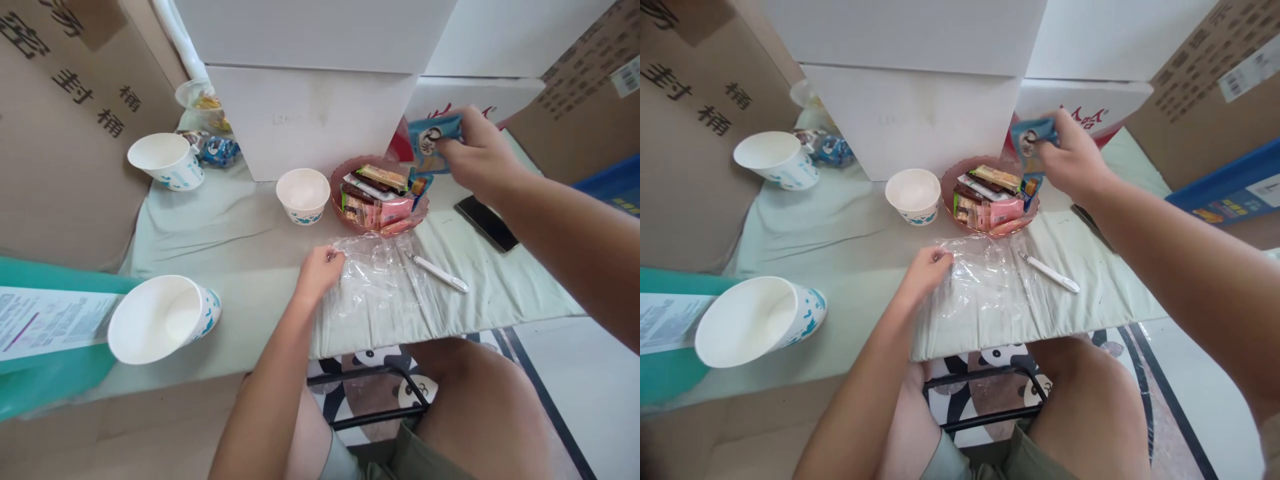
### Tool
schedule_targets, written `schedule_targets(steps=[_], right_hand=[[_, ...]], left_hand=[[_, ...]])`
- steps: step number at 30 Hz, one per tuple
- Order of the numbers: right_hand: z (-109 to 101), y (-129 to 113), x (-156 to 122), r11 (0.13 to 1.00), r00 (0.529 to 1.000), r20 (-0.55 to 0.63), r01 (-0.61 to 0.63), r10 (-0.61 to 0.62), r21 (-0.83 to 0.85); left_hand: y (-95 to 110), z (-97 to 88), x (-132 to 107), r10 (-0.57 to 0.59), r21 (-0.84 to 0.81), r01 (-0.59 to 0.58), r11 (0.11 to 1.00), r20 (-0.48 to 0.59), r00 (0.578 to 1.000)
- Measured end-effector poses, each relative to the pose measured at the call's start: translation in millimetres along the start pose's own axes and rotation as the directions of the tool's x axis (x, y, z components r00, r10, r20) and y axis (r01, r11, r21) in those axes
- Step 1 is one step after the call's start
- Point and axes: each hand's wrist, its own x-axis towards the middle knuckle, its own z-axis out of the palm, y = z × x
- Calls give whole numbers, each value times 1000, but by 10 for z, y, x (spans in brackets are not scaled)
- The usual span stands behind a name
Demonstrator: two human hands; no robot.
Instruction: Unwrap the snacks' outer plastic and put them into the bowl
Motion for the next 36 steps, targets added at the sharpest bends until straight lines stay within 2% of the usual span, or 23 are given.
schedule_targets(steps=[2,4,7,9,10,12,13,15,17,18,19,21,24,26,29,31,33,34,35,36], right_hand=[[95,-200,-10,964,974,116,213,-196,-161],[267,-378,14,886,922,281,350,-268,-303],[458,-551,67,843,872,477,334,-107,-422],[421,-594,21,850,868,488,324,-93,-416],[355,-589,-54,856,882,448,339,-146,-390],[188,-508,-331,857,903,315,393,-291,-333],[118,-427,-530,850,887,245,451,-392,-271],[66,-188,-1009,812,813,163,577,-559,-90],[144,117,-1513,729,680,305,680,-667,78],[218,272,-1741,714,635,388,694,-668,93],[299,419,-1940,716,616,444,693,-650,87],[443,663,-2232,761,646,491,647,-585,56],[530,874,-2436,831,733,440,554,-518,56],[512,936,-2480,844,759,393,528,-520,97],[458,971,-2498,852,785,332,496,-523,170],[435,980,-2507,868,823,277,451,-495,209],[427,982,-2521,884,874,200,387,-442,261],[427,981,-2529,891,904,156,341,-399,300],[428,978,-2535,894,932,117,287,-344,344],[428,974,-2539,892,956,87,226,-281,392]], left_hand=[[6,0,8,5,4,-5,1000,19,1000],[3,9,9,0,-6,0,1000,34,999],[6,15,-12,-14,-26,15,1000,23,1000],[21,-6,-36,-9,-17,10,1000,24,1000],[30,-25,-48,-5,-8,6,1000,31,999],[41,-77,-64,-2,10,2,1000,47,999],[40,-104,-68,-6,16,6,1000,53,999],[22,-150,-70,-18,14,17,1000,59,998],[-13,-178,-69,-20,-15,21,1000,62,998],[-33,-187,-70,-20,-39,23,999,62,998],[-54,-197,-70,-22,-64,26,998,58,998],[-96,-224,-66,-43,-103,47,994,36,998],[-175,-304,-38,-99,-106,94,990,-41,994],[-234,-384,-29,-112,-47,107,993,-119,987],[-272,-516,-122,-85,142,128,982,-277,957],[-228,-582,-297,35,253,84,964,-431,902],[-130,-600,-544,256,318,-97,943,-510,821],[-70,-583,-679,365,325,-231,917,-447,817],[-11,-548,-809,451,297,-365,882,-315,835],[43,-496,-926,514,257,-472,843,-129,848]])
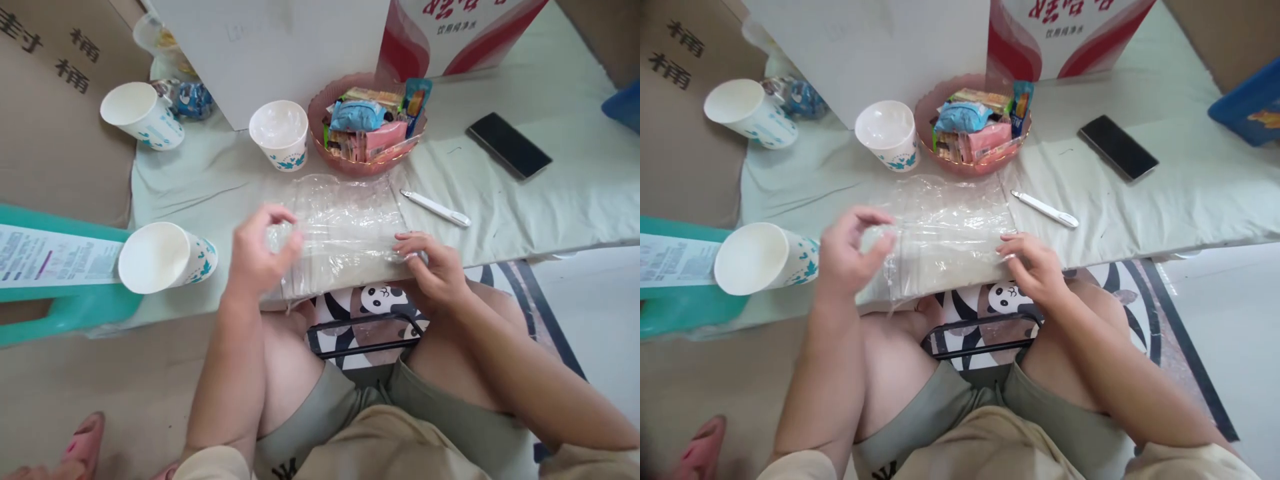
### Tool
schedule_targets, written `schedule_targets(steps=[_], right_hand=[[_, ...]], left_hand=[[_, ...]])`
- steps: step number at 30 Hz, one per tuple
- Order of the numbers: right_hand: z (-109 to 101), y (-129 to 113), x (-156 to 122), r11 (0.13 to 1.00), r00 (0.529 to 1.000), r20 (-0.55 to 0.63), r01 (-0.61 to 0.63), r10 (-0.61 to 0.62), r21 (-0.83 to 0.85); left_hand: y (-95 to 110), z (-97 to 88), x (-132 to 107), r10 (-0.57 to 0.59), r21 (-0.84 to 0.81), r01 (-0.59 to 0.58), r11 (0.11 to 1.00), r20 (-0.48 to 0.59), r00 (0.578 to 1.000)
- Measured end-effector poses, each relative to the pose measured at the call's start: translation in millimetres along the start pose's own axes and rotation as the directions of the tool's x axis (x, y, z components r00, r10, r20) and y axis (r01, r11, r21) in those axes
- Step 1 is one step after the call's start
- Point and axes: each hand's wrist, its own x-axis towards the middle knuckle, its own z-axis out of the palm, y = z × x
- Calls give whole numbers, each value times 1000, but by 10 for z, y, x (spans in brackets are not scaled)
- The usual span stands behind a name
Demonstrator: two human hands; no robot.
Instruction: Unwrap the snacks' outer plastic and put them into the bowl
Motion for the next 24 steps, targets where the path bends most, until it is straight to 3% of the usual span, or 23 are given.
schedule_targets(steps=[1,3,5,7,10,12,14,17,20,24], right_hand=[[0,-5,1,997,998,-44,-49,52,58],[-14,-10,17,981,984,-113,-116,134,153],[-55,-3,43,967,971,-159,-145,180,209],[-121,19,67,959,979,-120,-134,168,250],[-208,68,89,973,995,76,-83,68,214],[-223,96,103,992,989,145,-50,33,119],[-200,112,123,997,991,126,-41,32,71],[-141,113,154,986,997,16,-75,74,149],[-102,90,169,964,983,-51,-160,174,213],[-56,50,185,936,970,-34,-223,241,273]], left_hand=[[98,33,-69,66,-19,-64,998,219,974],[220,146,-166,117,32,-154,988,501,858],[231,275,-198,60,135,-182,974,620,782],[163,367,-167,-25,201,-141,969,651,758],[36,383,-56,-98,176,-23,984,649,754],[-13,331,14,-104,99,52,994,643,759],[-43,263,62,-97,11,118,993,646,757],[-116,185,108,-146,-134,284,949,614,776],[-251,174,163,-313,-229,445,866,447,838],[-401,221,252,-487,-11,493,870,136,863]])
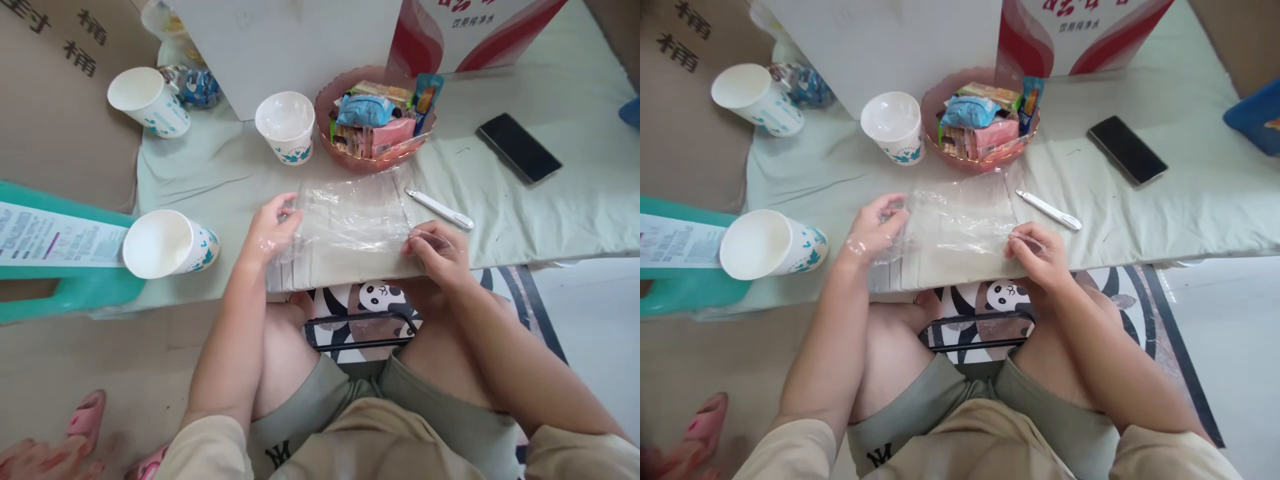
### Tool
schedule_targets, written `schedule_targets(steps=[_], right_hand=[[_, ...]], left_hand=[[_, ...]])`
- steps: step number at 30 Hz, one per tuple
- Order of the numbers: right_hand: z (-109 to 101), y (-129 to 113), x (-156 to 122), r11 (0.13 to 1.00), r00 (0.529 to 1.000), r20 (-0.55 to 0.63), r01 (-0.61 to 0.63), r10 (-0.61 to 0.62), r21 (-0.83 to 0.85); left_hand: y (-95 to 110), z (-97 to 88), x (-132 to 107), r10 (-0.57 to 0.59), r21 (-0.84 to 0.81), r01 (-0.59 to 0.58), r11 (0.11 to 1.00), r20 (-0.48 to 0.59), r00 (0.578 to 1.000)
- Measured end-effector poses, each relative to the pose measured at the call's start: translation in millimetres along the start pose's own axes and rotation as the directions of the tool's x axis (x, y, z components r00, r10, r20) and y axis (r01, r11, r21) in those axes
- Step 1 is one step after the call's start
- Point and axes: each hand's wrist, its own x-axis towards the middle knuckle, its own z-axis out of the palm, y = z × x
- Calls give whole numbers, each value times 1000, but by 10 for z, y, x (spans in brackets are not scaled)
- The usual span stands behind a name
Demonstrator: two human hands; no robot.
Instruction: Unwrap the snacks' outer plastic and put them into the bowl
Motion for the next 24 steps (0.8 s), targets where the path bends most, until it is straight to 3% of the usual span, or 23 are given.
schedule_targets(steps=[2,5,6,8,10,13,15,17,19,20,22,24], right_hand=[[41,-1,15,999,1000,2,-28,28,41],[104,17,53,995,998,-33,-58,60,81],[121,24,67,994,996,-54,-63,68,90],[145,29,97,991,991,-106,-75,87,108],[156,19,128,987,980,-156,-103,122,124],[156,-9,166,980,960,-220,-145,173,136],[152,-17,182,979,952,-251,-144,176,143],[149,-10,191,980,950,-266,-129,166,149],[152,7,195,981,947,-277,-124,162,149],[155,15,196,981,944,-285,-126,164,148],[166,29,197,979,935,-308,-134,176,156],[178,35,197,975,925,-326,-146,196,170]], left_hand=[[4,-15,15,38,72,-28,997,-137,990],[55,-116,-93,191,-83,-211,974,-204,960],[73,-164,-155,228,-155,-252,955,-157,961],[95,-254,-279,277,-234,-259,937,43,960],[83,-303,-360,299,-199,-256,946,233,925],[1,-259,-354,311,-89,-298,950,302,901],[-72,-180,-289,305,-113,-287,951,196,932],[-133,-102,-212,295,-256,-282,925,15,955],[-162,-54,-156,261,-419,-299,857,-148,954],[-163,-44,-142,251,-480,-303,823,-172,953],[-141,-45,-144,276,-529,-272,804,-73,958],[-99,-55,-174,300,-444,-217,870,127,945]])
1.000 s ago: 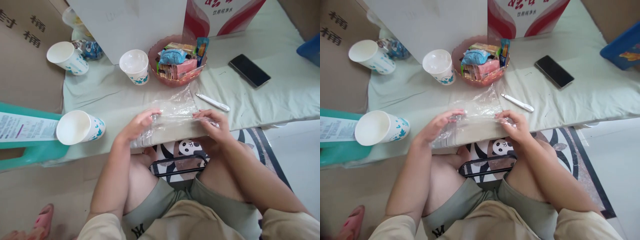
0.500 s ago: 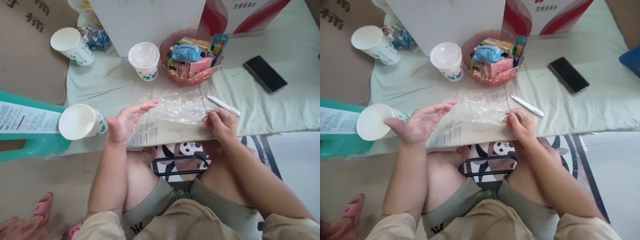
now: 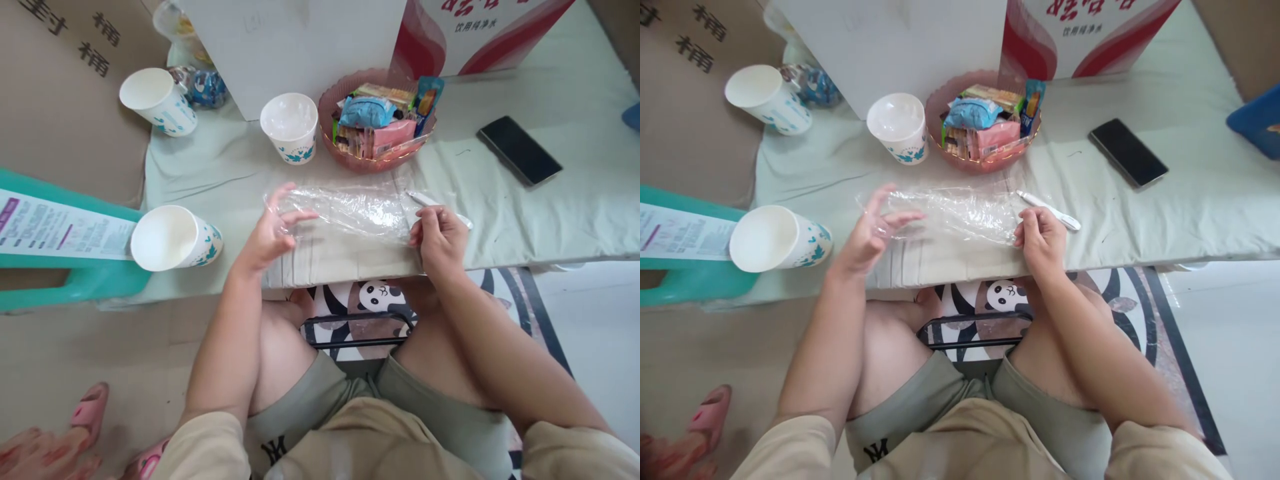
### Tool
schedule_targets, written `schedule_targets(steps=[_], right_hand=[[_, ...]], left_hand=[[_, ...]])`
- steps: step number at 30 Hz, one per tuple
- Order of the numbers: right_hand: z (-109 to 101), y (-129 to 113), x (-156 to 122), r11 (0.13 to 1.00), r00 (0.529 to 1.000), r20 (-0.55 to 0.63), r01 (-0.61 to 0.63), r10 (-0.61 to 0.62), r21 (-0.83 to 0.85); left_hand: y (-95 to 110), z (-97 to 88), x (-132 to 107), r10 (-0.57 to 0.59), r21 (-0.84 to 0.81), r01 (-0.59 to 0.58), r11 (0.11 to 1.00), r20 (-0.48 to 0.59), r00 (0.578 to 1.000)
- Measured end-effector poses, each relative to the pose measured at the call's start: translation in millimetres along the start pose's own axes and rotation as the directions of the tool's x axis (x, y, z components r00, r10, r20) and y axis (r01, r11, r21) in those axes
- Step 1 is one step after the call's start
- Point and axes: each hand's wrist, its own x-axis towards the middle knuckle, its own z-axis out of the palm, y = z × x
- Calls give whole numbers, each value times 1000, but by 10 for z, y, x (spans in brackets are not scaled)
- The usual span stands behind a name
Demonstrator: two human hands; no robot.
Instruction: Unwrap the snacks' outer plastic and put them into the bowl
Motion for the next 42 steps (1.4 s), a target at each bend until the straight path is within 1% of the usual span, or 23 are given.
schedule_targets(steps=[1,3,7,12,17,20,22,23,24,25,26,28,29,31,32,33,34,35,36,37,39,40,42], right_hand=[[4,0,-1,1000,1000,-8,-10,10,1],[6,-4,5,1000,1000,-12,-19,19,-17],[-14,-25,60,994,1000,-16,-23,22,-102],[-9,-56,147,947,996,6,-81,87,-310],[26,-17,165,876,998,34,-26,48,-482],[-10,20,127,804,991,51,129,-122,-580],[-51,-2,73,735,966,29,214,-256,-644],[-66,-35,41,711,957,23,231,-289,-664],[-72,-84,11,706,958,42,238,-283,-668],[-65,-147,-14,722,968,104,239,-227,-649],[-43,-220,-33,757,969,209,235,-132,-610],[46,-380,-42,838,902,429,197,49,-509],[107,-456,-34,859,870,488,199,66,-472],[242,-573,-12,837,852,520,324,-56,-441],[306,-604,-9,791,826,544,430,-150,-435],[365,-610,-16,728,767,604,540,-218,-422],[416,-589,-34,660,687,685,635,-243,-403],[459,-543,-61,595,608,761,705,-226,-386],[494,-475,-94,538,551,812,751,-192,-382],[520,-394,-129,491,528,834,776,-161,-396],[549,-232,-186,447,560,814,774,-154,-448],[553,-171,-201,459,587,791,758,-171,-464],[549,-128,-201,549,658,725,690,-204,-472]], left_hand=[[26,12,-10,-40,82,35,996,61,997],[69,41,-26,-76,203,63,977,55,996],[91,68,-41,-28,224,49,973,-98,995],[52,-7,-54,-205,316,273,909,-233,951],[49,-48,3,-205,483,382,787,-380,902],[-2,-38,47,-116,597,419,684,-478,871],[-66,-37,75,-14,657,390,645,-500,866],[-98,-37,86,39,675,358,645,-497,867],[-123,-35,95,92,686,314,656,-486,869],[-136,-27,100,149,693,257,673,-467,872],[-133,-11,99,206,696,188,693,-441,873],[-81,51,82,317,689,31,724,-371,873],[-39,95,66,347,679,-38,733,-325,880],[50,196,27,339,661,-130,739,-198,920],[81,244,11,308,662,-158,732,-116,944],[98,282,2,268,674,-172,719,-40,963],[100,305,5,219,691,-165,704,10,976],[89,311,20,170,711,-139,689,27,985],[70,297,45,133,727,-97,680,9,991],[48,267,77,112,731,-48,680,-39,993],[12,172,140,130,703,34,711,-179,975],[3,119,165,157,668,56,743,-255,954],[0,27,189,173,540,72,839,-390,904]])
